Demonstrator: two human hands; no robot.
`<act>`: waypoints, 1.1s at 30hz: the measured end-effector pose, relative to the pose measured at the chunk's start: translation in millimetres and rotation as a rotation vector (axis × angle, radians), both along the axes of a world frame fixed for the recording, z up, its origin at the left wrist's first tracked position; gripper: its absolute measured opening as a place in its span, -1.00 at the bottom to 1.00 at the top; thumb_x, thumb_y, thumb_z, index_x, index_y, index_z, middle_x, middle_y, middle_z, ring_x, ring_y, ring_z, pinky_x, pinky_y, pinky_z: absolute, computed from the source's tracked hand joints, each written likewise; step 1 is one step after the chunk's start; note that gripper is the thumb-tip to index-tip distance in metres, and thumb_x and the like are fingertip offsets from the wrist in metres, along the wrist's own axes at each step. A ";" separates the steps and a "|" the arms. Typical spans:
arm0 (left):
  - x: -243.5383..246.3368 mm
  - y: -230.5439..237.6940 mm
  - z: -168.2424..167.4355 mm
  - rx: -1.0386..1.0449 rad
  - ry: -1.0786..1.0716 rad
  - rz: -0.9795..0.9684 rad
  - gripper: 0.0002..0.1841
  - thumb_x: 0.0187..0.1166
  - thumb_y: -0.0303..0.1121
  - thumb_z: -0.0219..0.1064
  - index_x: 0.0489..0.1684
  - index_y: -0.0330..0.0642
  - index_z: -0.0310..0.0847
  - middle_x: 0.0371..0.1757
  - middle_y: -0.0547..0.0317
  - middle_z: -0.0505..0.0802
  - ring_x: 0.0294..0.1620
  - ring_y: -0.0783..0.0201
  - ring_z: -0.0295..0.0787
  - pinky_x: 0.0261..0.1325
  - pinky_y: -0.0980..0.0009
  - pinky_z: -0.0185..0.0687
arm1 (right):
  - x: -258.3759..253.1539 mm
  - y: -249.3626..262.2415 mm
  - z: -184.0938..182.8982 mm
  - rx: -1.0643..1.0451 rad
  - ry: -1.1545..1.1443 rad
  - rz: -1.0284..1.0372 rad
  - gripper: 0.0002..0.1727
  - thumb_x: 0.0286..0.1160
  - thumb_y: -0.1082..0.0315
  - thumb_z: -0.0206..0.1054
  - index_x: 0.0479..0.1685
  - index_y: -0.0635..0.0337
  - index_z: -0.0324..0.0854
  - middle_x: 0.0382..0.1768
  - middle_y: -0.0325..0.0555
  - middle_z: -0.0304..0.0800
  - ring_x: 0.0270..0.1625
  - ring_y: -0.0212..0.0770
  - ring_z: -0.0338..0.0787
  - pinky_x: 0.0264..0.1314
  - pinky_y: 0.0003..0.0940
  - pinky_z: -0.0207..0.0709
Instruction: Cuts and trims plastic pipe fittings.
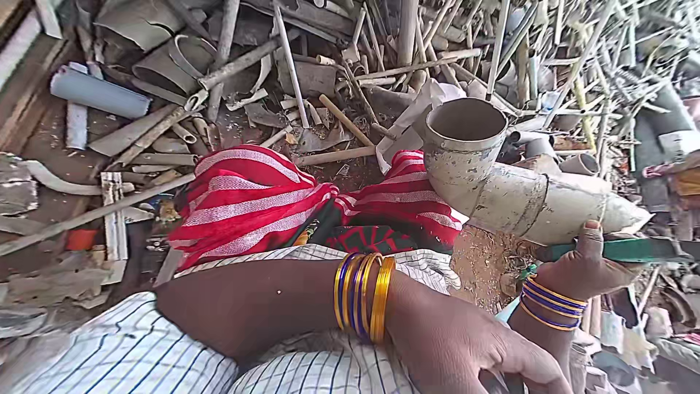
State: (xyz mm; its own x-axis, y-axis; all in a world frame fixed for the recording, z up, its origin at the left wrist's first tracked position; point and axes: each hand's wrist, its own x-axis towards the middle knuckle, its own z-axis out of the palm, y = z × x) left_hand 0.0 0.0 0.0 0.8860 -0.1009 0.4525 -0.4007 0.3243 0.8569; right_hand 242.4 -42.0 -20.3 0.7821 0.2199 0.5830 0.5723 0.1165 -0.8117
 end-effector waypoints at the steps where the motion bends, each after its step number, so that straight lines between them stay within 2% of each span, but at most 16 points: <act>1: 11.7 16.6 -15.2 0.067 0.093 -0.073 -0.51 0.65 -0.24 0.25 0.36 -0.52 0.54 0.13 -0.10 0.78 0.13 0.37 0.69 0.21 0.47 0.57 | -1.6 1.1 0.4 -0.011 0.016 -0.014 -0.49 0.35 0.67 0.37 0.28 0.58 0.28 -0.07 -0.12 0.63 0.00 -0.51 0.77 0.17 -0.57 0.68; 3: 27.2 50.5 -43.1 0.255 0.473 -0.088 -0.47 0.82 -0.14 0.10 0.58 -0.37 0.43 0.37 -0.11 0.72 0.28 0.30 0.65 0.35 0.33 0.50 | -2.9 2.9 1.9 -0.015 0.031 -0.024 -0.55 0.32 0.63 0.39 0.18 0.52 0.34 -0.17 -0.25 0.64 -0.13 -0.62 0.77 0.06 -0.65 0.70; 5: 36.7 87.3 -68.1 0.462 0.893 0.054 -0.46 0.86 -0.06 0.06 0.57 -0.32 0.48 0.35 -0.20 0.75 0.30 0.02 0.72 0.41 0.03 0.52 | -1.7 3.5 1.6 0.004 0.041 -0.009 -0.65 0.29 0.63 0.40 0.03 0.39 0.41 -0.29 -0.39 0.65 -0.25 -0.69 0.75 -0.07 -0.70 0.71; 6: 34.9 107.6 -79.2 0.603 1.065 0.232 -0.44 0.86 0.01 0.04 0.43 -0.34 0.58 0.23 -0.24 0.80 0.22 -0.09 0.75 0.31 -0.08 0.55 | -0.7 3.3 0.6 0.009 0.037 -0.002 -0.68 0.28 0.62 0.40 -0.01 0.37 0.44 -0.32 -0.42 0.65 -0.29 -0.72 0.74 -0.11 -0.73 0.71; 7: 27.5 128.8 -86.6 0.772 1.225 0.478 -0.38 0.82 0.08 0.07 0.31 -0.40 0.64 0.19 -0.38 0.79 0.26 -0.26 0.71 0.35 -0.25 0.47 | -0.2 2.7 -0.2 0.006 0.034 -0.003 -0.70 0.27 0.60 0.40 -0.05 0.35 0.45 -0.36 -0.44 0.64 -0.32 -0.74 0.71 -0.14 -0.76 0.68; 8: 15.0 149.5 -90.3 0.969 1.364 0.742 -0.33 0.75 0.12 0.16 0.36 -0.44 0.60 0.29 -0.50 0.72 0.41 -0.39 0.63 0.45 -0.35 0.40 | -0.1 3.4 -0.6 0.000 0.033 -0.015 -0.71 0.25 0.57 0.41 -0.08 0.36 0.46 -0.38 -0.45 0.64 -0.34 -0.76 0.70 -0.16 -0.79 0.65; 9: -0.2 166.7 -92.4 1.081 1.451 0.986 -0.25 0.66 0.07 0.31 0.53 -0.52 0.43 0.50 -0.63 0.53 0.61 -0.51 0.38 0.60 -0.44 0.14 | 0.0 3.5 -0.6 -0.012 0.039 -0.035 -0.70 0.24 0.54 0.42 -0.07 0.38 0.47 -0.39 -0.44 0.63 -0.35 -0.78 0.69 -0.16 -0.80 0.63; 10: -16.4 180.6 -97.2 1.113 1.476 1.178 -0.20 0.59 -0.01 0.41 0.61 -0.54 0.33 0.62 -0.66 0.39 0.72 -0.55 0.18 0.69 -0.49 -0.10 | 1.1 2.7 -0.8 -0.028 0.044 -0.055 -0.68 0.24 0.51 0.43 -0.06 0.42 0.48 -0.39 -0.43 0.63 -0.35 -0.79 0.67 -0.16 -0.82 0.60; 11: -32.3 191.2 -103.7 1.078 1.447 1.290 -0.20 0.56 -0.04 0.46 0.61 -0.53 0.34 0.64 -0.64 0.38 0.74 -0.55 0.14 0.71 -0.50 -0.16 | 3.2 2.3 -1.3 -0.035 0.046 -0.066 -0.67 0.24 0.49 0.43 -0.05 0.45 0.50 -0.40 -0.41 0.63 -0.36 -0.79 0.66 -0.17 -0.82 0.59; 14: -65.6 208.1 -140.3 0.861 1.416 1.188 -0.26 0.65 0.05 0.35 0.55 -0.47 0.43 0.41 -0.61 0.63 0.50 -0.53 0.51 0.49 -0.47 0.31 | 9.1 4.7 -1.7 -0.048 0.052 -0.084 -0.71 0.25 0.47 0.43 -0.09 0.41 0.53 -0.47 -0.43 0.62 -0.42 -0.78 0.63 -0.24 -0.82 0.56; 17: -76.5 203.8 -169.6 0.842 1.563 0.666 -0.30 0.77 0.01 0.22 0.57 -0.54 0.38 0.44 -0.59 0.62 0.57 -0.42 0.50 0.63 -0.27 0.26 | 8.4 9.3 -2.4 -0.056 0.041 -0.111 -0.73 0.24 0.48 0.43 -0.12 0.41 0.55 -0.48 -0.42 0.62 -0.43 -0.78 0.62 -0.26 -0.83 0.53; 19: -71.1 204.4 -184.2 0.953 1.583 0.395 -0.33 0.78 0.03 0.18 0.42 -0.56 0.53 0.41 -0.52 0.67 0.56 -0.32 0.54 0.62 -0.20 0.28 | 5.4 10.8 -1.1 -0.067 0.035 -0.130 -0.76 0.25 0.48 0.42 -0.16 0.42 0.55 -0.49 -0.42 0.60 -0.44 -0.78 0.58 -0.28 -0.83 0.49; 22: -63.9 212.4 -202.0 0.804 1.415 0.610 -0.31 0.74 -0.07 0.28 0.69 -0.42 0.29 0.48 -0.46 0.63 0.57 -0.30 0.54 0.67 -0.16 0.27 | 2.0 12.3 -1.5 -0.047 0.005 -0.117 -0.79 0.24 0.48 0.43 -0.22 0.39 0.55 -0.53 -0.45 0.57 -0.48 -0.81 0.55 -0.31 -0.87 0.47; 24: -60.9 211.9 -197.0 0.719 1.350 0.706 -0.33 0.74 -0.14 0.30 0.73 -0.36 0.25 0.47 -0.46 0.65 0.53 -0.31 0.58 0.64 -0.16 0.31 | 1.0 12.9 -3.4 -0.024 -0.015 -0.109 -0.82 0.23 0.47 0.43 -0.28 0.35 0.54 -0.56 -0.48 0.55 -0.52 -0.82 0.53 -0.35 -0.88 0.46; 29: -62.4 212.4 -192.4 0.845 1.490 0.516 -0.33 0.78 -0.04 0.21 0.67 -0.42 0.32 0.48 -0.46 0.65 0.57 -0.28 0.55 0.65 -0.14 0.29 | 2.3 11.1 -3.0 -0.030 -0.033 -0.118 -0.82 0.23 0.47 0.42 -0.28 0.36 0.55 -0.55 -0.48 0.55 -0.50 -0.83 0.53 -0.33 -0.88 0.46; 33: -63.1 208.4 -194.4 0.839 1.449 0.614 -0.33 0.77 -0.02 0.22 0.68 -0.38 0.35 0.47 -0.46 0.65 0.57 -0.33 0.54 0.65 -0.20 0.26 | 2.5 10.1 -3.1 -0.045 -0.040 -0.138 -0.80 0.23 0.45 0.43 -0.28 0.38 0.56 -0.55 -0.46 0.56 -0.50 -0.84 0.53 -0.33 -0.89 0.45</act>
State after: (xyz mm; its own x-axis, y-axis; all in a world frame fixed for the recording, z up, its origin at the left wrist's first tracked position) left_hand -63.1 208.4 -194.4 0.4862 0.5942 -0.6407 0.8666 -0.2335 0.4411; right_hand 244.9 -31.9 -23.4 0.7833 0.1391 0.6059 0.6120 -0.0015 -0.7909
